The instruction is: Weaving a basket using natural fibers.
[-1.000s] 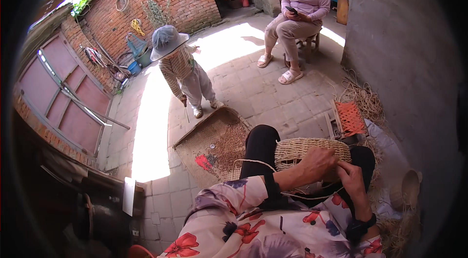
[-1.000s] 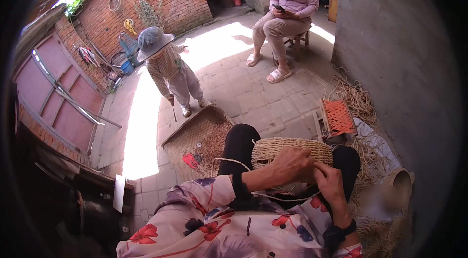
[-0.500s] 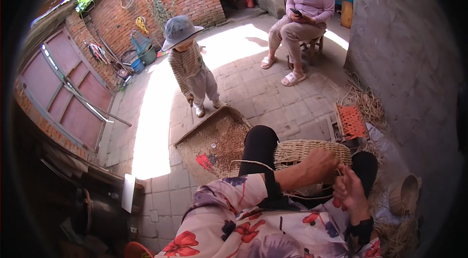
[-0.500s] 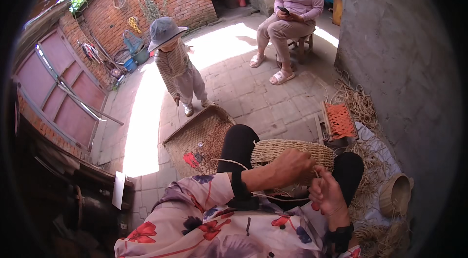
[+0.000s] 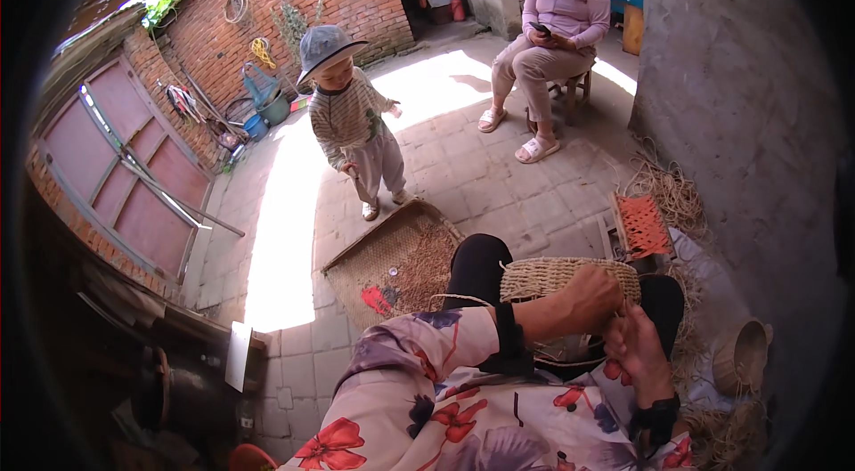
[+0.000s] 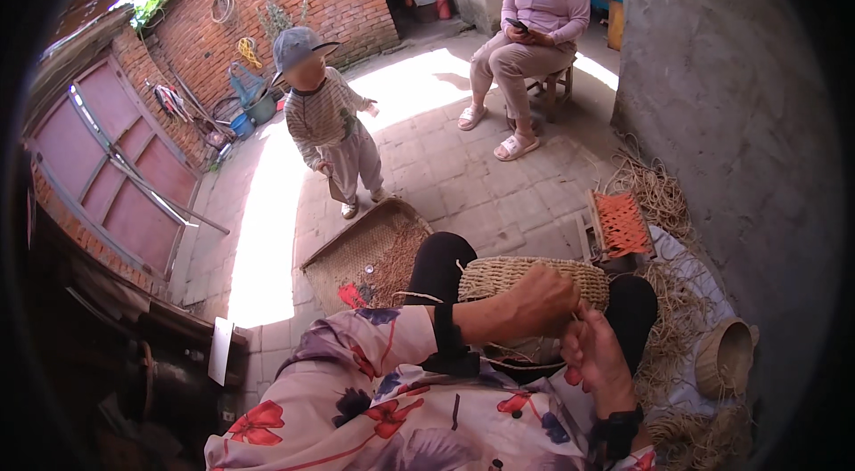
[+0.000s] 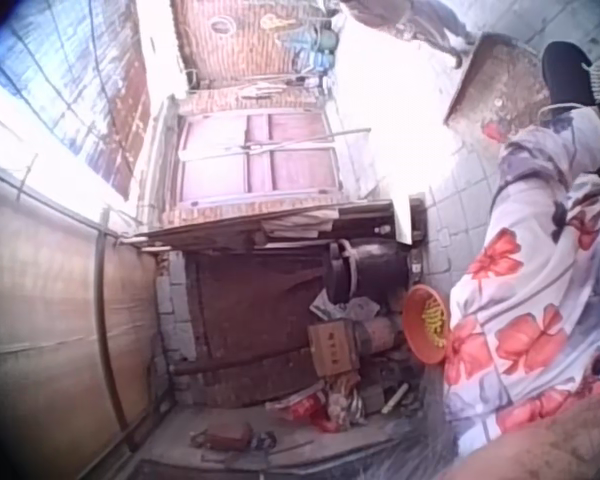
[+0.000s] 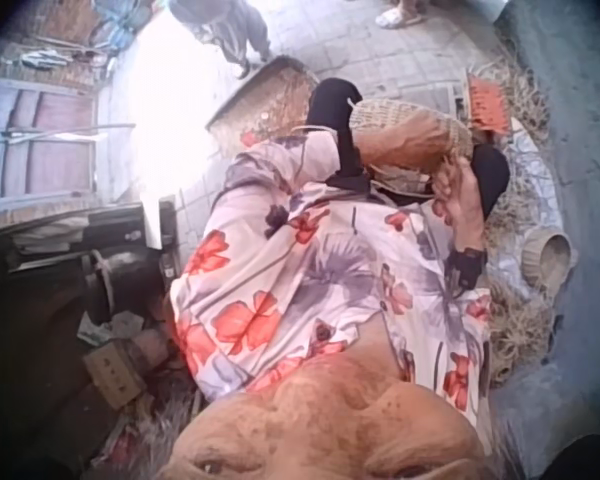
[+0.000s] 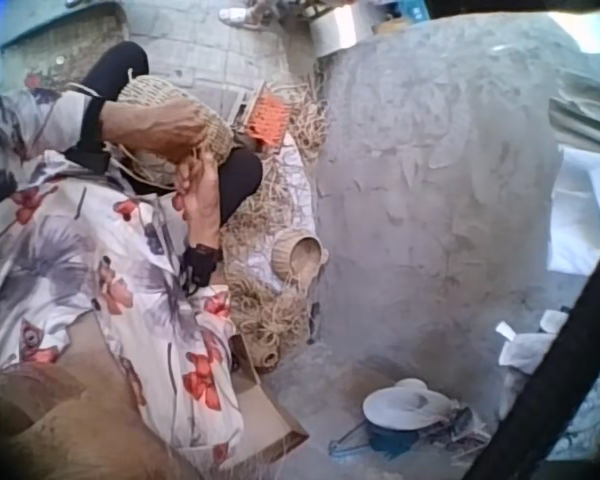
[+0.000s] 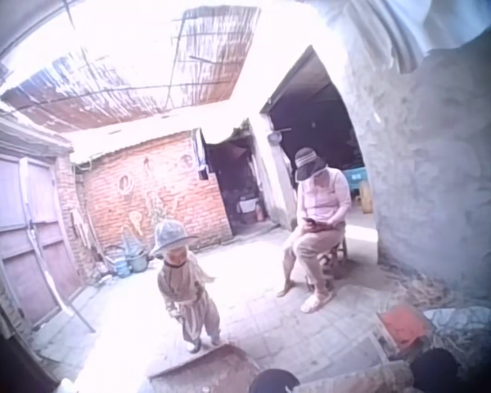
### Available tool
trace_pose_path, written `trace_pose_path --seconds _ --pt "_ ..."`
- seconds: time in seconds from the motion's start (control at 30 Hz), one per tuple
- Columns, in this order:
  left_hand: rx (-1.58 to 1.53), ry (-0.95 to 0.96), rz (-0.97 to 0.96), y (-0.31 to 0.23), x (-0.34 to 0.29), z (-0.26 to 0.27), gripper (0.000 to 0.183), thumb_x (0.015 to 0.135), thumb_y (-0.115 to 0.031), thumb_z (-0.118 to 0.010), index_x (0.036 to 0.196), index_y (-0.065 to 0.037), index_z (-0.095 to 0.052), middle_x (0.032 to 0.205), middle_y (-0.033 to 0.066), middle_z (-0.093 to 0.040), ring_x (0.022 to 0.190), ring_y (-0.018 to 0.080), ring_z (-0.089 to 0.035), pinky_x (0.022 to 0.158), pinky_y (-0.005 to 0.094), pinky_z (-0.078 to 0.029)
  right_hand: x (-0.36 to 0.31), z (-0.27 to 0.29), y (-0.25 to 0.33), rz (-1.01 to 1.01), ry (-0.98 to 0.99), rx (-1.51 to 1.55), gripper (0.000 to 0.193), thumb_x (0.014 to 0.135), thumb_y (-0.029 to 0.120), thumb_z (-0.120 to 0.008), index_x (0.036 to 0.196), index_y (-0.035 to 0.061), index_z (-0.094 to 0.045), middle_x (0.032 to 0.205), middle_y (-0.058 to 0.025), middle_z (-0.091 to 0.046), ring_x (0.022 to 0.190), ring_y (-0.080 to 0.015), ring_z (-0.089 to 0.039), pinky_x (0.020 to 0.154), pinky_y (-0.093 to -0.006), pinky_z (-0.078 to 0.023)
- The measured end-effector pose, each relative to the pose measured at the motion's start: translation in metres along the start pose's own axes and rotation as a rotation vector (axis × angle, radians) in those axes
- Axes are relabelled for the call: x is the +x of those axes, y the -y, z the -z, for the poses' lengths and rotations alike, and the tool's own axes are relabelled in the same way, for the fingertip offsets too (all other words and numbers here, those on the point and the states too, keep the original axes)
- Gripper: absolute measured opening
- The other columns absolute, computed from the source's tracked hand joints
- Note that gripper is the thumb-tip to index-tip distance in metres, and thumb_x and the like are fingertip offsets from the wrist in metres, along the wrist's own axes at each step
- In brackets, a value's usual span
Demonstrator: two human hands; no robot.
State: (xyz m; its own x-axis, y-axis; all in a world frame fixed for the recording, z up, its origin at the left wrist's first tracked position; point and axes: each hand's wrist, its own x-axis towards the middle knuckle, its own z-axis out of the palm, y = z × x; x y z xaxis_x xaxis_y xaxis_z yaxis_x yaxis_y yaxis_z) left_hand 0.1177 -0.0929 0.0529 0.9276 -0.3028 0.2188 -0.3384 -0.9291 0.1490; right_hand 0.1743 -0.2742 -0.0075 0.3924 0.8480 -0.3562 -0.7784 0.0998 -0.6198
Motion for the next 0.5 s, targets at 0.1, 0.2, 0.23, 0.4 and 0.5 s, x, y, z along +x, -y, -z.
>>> trace_pose_path --seconds 0.1,0.2,0.23,0.4,0.5 --pt "-0.024 0.048 0.014 0.003 -0.001 0.009 0.023 0.070 -0.025 -0.071 0.068 -0.002 -0.066 0.068 0.0155 -0.065 0.064 0.0301 -0.067 0.055 0.0414 -0.051 -0.011 -0.026 0.015 0.034 -0.002 -0.266 0.029 0.097 0.038 -0.057 0.113 0.0143 -0.057 0.056 0.0014 -0.047 0.041 -0.0071 -0.037 0.037 -0.0217 -0.029" --pt "-0.057 0.035 0.048 0.007 -0.009 0.010 0.023 0.069 -0.022 -0.070 0.074 -0.001 -0.064 0.070 0.0171 -0.065 0.064 0.0331 -0.066 0.056 0.0443 -0.051 -0.015 -0.022 0.023 0.180 -0.089 -0.417 0.032 0.096 0.030 -0.059 0.119 0.0078 -0.056 0.057 0.0028 -0.045 0.040 -0.0045 -0.035 0.036 -0.0199 -0.026" --pt "-0.061 -0.043 0.055 0.009 -0.015 0.010 0.023 0.068 -0.020 -0.069 0.076 0.000 -0.062 0.071 0.0178 -0.064 0.063 0.0351 -0.065 0.056 0.0458 -0.051 -0.017 -0.020 0.027 0.234 -0.144 -0.426 0.035 0.096 0.027 -0.060 0.123 0.0049 -0.056 0.057 0.0037 -0.045 0.041 -0.0027 -0.035 0.036 -0.0187 -0.026" --pt "0.116 -0.320 0.302 0.065 -0.072 0.071 0.014 0.067 -0.010 -0.061 0.074 0.000 -0.055 0.068 0.0178 -0.059 0.061 0.0374 -0.062 0.057 0.0483 -0.050 -0.017 0.027 0.044 0.336 -0.366 -0.489 0.022 0.097 0.026 -0.060 0.109 0.0074 -0.061 0.057 0.0046 -0.046 0.041 -0.0022 -0.037 0.035 -0.0186 -0.026" --pt "0.334 -0.340 0.679 0.143 -0.142 0.112 0.015 0.072 -0.014 -0.062 0.073 -0.001 -0.056 0.068 0.0205 -0.063 0.065 0.0376 -0.065 0.060 0.0468 -0.052 -0.022 0.058 0.046 0.346 -0.448 -0.487 0.019 0.096 0.025 -0.060 0.105 0.0083 -0.062 0.058 0.0045 -0.047 0.041 -0.0023 -0.038 0.035 -0.0188 -0.028"
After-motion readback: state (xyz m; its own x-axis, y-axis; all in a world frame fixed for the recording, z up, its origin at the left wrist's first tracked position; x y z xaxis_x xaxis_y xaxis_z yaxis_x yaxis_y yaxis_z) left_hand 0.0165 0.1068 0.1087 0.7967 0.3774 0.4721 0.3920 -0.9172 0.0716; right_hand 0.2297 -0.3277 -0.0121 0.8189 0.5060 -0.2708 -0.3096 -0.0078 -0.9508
